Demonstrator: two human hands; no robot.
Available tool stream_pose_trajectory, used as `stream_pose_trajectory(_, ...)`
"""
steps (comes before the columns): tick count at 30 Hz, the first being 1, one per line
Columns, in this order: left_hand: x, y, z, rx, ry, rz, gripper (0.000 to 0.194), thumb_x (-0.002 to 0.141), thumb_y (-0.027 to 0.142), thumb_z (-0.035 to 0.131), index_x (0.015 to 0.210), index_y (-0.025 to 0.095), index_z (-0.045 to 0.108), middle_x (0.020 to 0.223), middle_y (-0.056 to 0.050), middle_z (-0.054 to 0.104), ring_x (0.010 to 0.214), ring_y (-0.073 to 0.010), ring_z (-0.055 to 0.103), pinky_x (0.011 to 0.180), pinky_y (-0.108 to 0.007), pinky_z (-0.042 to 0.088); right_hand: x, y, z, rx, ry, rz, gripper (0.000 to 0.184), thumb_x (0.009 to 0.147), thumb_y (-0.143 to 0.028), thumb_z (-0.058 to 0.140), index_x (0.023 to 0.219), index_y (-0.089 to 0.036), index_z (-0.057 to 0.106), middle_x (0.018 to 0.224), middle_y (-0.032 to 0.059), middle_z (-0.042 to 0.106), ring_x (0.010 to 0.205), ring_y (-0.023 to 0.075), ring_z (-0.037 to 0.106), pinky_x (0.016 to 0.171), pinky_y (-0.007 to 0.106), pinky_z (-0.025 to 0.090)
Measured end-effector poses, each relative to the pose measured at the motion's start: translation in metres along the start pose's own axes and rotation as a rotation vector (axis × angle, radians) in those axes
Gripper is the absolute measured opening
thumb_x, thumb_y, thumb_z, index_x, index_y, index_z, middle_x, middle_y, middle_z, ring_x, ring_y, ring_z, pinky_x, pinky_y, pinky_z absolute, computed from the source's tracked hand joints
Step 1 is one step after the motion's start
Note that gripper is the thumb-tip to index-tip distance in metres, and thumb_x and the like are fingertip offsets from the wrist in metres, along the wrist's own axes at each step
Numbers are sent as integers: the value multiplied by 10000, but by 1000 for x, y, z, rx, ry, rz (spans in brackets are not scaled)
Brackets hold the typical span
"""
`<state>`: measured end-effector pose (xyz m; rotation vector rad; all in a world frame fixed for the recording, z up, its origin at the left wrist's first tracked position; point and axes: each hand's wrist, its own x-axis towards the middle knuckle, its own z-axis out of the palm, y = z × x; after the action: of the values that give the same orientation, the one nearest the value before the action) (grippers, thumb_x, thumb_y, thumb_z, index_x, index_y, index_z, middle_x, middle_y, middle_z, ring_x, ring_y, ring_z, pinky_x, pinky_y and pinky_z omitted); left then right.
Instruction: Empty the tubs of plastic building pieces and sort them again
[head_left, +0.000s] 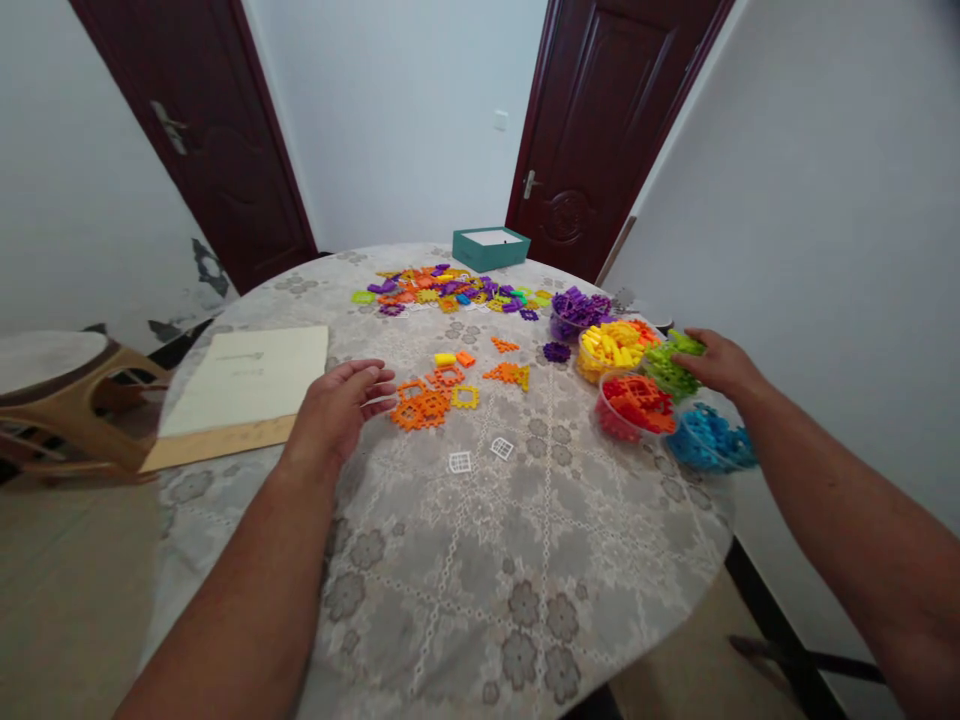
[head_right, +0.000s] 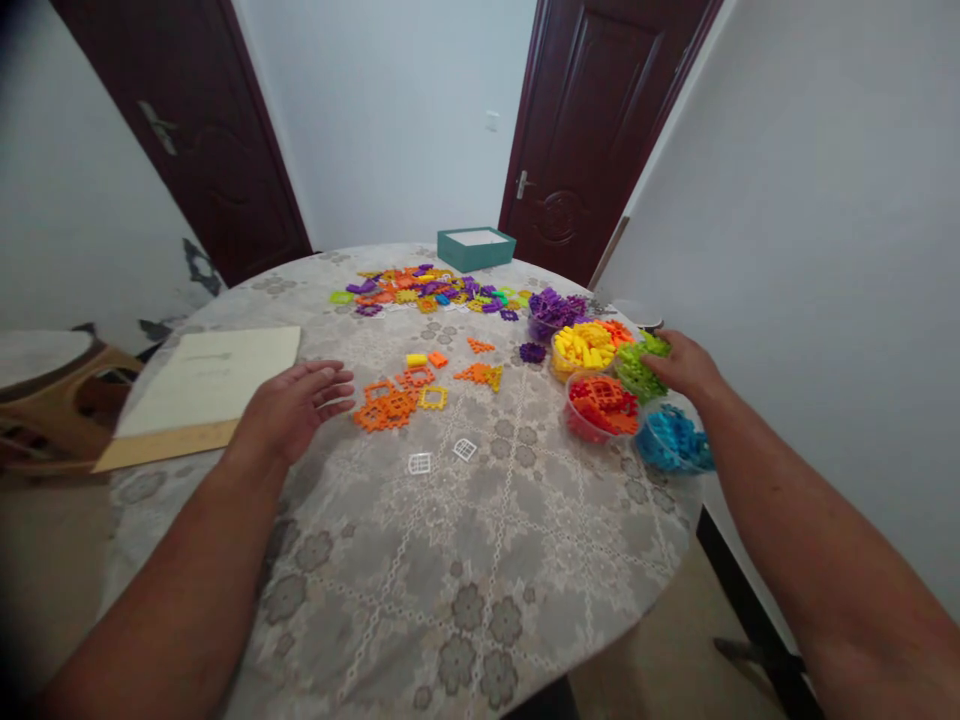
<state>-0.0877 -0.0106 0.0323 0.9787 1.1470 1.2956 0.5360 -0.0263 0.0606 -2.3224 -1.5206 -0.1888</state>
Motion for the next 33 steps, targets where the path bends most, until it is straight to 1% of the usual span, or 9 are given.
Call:
stream_pose_trajectory(4,4,2,-8,26,108,45,382,727,366,779,1030,157,676,1041,-90,738,834,-170,690,756,-319,594,-3,-5,-4,6,12,2,673,871,-407,714,1480,-147,598,1437,238,641,1213,373,657,1015,464,503)
stream_pose_trajectory(8,9,-8,-10,418,74,130,445,791,445,723,1133,161,702,1059,-116,746,932,-247,711,792,-371,590,-19,-26,-21,-17,128,-16,555,917,-386,658,1409,-130,650,1399,277,648,1326,425,590,1120,507,448)
stream_pose_trajectory(12,11,-26,-8,961,-81,275,516,871,421,644,1317,164,686,1244,-171,736,1115,-320,695,996,-454,530,-66,-76,-42,93,418,-148,411,986,-357,552,1371,-265,661,1418,196,652,1368,383,570,1190,510,417)
stream_pose_trajectory(16,5,-38,5,1302,-227,394,634,897,424,634,1470,154,604,1403,-209,667,1323,-393,593,1115,-497,433,-146,-149,-43,361,419,-433,293,998,-340,546,1245,-297,698,1292,116,709,1248,330,655,1135,541,487)
stream_pose_trajectory(18,1,-40,12,1402,-261,396,634,900,455,637,1471,183,607,1415,-213,655,1326,-424,577,1076,-529,445,-186,-188,-31,448,202,-648,274,988,-315,574,1233,-333,693,1283,91,707,1269,308,638,1139,546,489)
stream_pose_trajectory(20,-2,-41,16,1460,-275,396,583,905,479,636,1434,234,638,1419,-203,650,1302,-437,583,1026,-546,462,-215,-223,-12,501,1,-799,328,968,-295,615,1290,-333,667,1413,93,643,1333,303,592,1153,550,479)
stream_pose_trajectory(23,0,-42,16,1481,-291,427,545,918,507,623,1409,273,657,1409,-186,652,1260,-429,606,987,-534,476,-229,-268,22,512,-210,-906,399,960,-261,629,1358,-292,630,1498,120,578,1387,314,540,1160,563,462)
stream_pose_trajectory(28,5,-44,11,1481,-373,520,484,923,478,613,1351,270,700,1326,-160,681,1200,-371,637,972,-441,488,-213,-315,70,425,-233,-878,433,964,-246,616,1392,-189,588,1510,177,546,1410,331,488,1199,534,397)
stream_pose_trajectory(33,5,-45,11,1481,-430,544,451,922,466,619,1304,248,721,1196,-154,689,1079,-329,651,904,-398,489,-211,-326,105,375,-178,-805,390,957,-230,623,1345,-202,599,1411,141,600,1324,291,511,1149,469,418)
